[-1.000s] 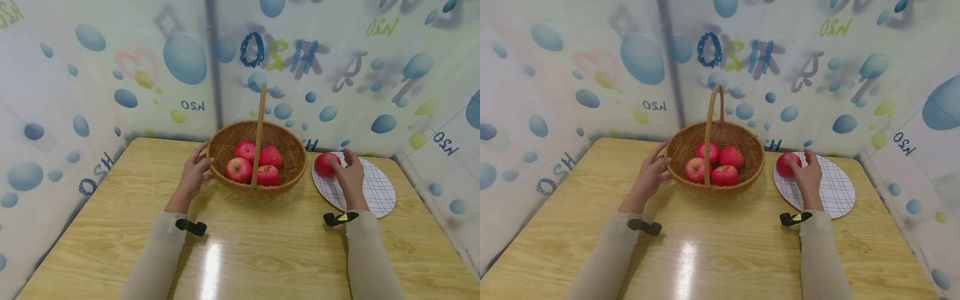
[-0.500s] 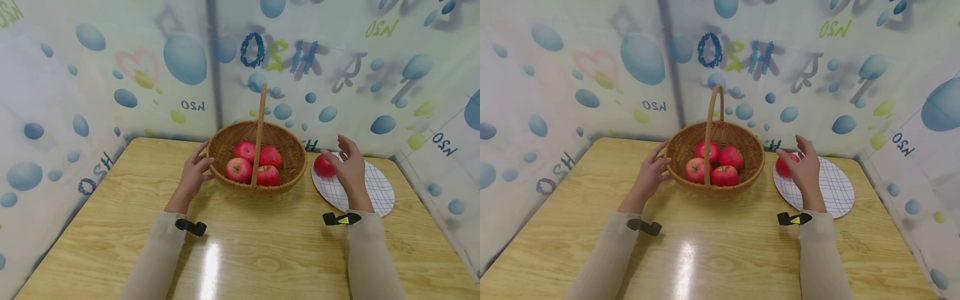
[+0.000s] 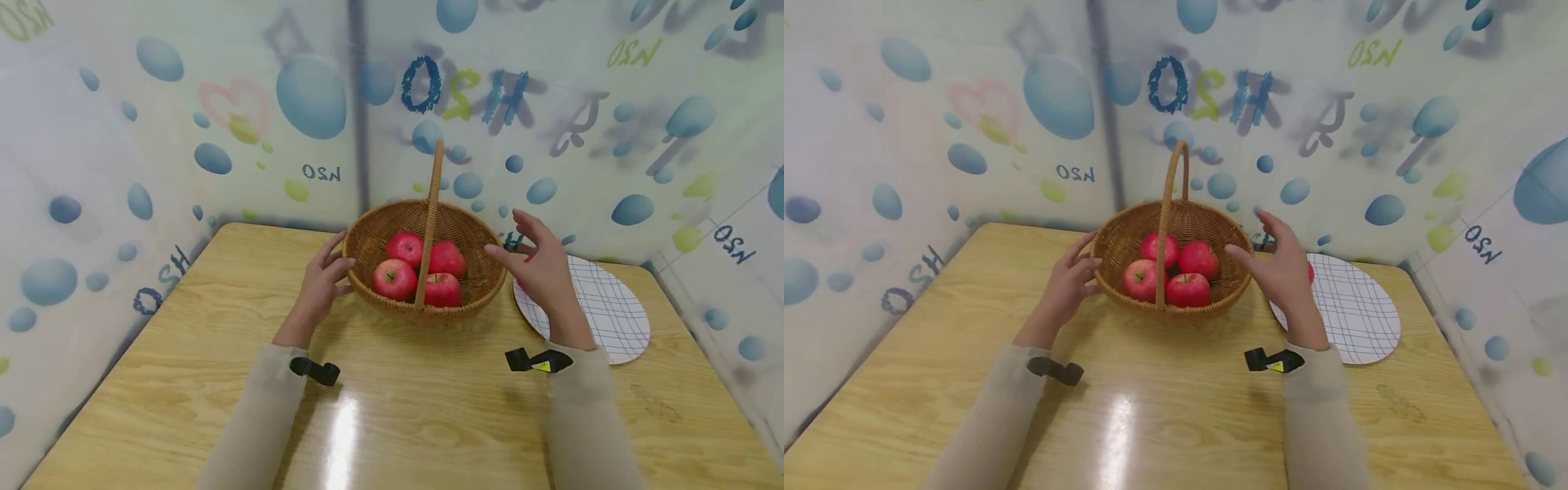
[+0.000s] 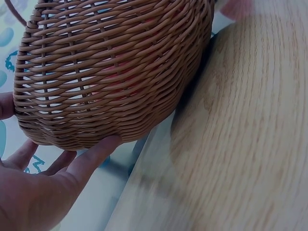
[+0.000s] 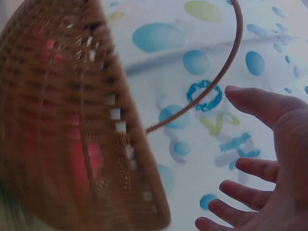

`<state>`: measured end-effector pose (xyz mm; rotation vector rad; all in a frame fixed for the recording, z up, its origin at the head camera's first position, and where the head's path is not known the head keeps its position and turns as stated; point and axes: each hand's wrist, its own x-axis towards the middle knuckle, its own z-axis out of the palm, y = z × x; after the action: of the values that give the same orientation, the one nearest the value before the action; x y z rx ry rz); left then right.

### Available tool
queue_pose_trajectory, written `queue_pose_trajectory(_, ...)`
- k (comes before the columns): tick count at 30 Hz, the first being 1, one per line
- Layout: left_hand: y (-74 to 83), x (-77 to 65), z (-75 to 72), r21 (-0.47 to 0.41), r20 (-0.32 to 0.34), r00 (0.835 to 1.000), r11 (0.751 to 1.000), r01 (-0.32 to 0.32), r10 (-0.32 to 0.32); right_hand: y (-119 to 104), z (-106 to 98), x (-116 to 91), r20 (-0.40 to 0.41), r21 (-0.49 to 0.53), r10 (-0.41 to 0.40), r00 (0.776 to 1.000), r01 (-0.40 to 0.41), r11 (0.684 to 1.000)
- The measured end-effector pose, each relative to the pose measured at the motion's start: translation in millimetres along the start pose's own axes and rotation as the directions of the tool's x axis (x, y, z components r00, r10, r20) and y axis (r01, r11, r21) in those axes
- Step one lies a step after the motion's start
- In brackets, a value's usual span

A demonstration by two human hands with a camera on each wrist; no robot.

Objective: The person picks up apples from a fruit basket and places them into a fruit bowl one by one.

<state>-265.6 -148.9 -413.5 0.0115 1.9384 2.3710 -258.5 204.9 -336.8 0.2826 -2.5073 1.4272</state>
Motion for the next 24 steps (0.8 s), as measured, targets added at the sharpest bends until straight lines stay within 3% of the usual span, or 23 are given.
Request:
queue_pose_trajectory(8,0.2,1.8,0.7,0.001,-0.003,1.0,1.0,0.019,-0.019,-11,32,2,0.063,0.004,-0.042,0.997,0.042,0.999)
queue_pose_trajectory(17,0.2,0.8,0.6,0.014,-0.014,1.0,1.0,0.015,-0.015,-12,58,1,0.159,-0.169,-0.081,0.984,0.108,0.98)
queue_pose_trajectory(24,-0.1,1.2,0.4,0.011,-0.008,1.0,1.0,0.004,-0.004,-15,66,-1,0.224,-0.334,-0.008,0.975,0.084,0.939)
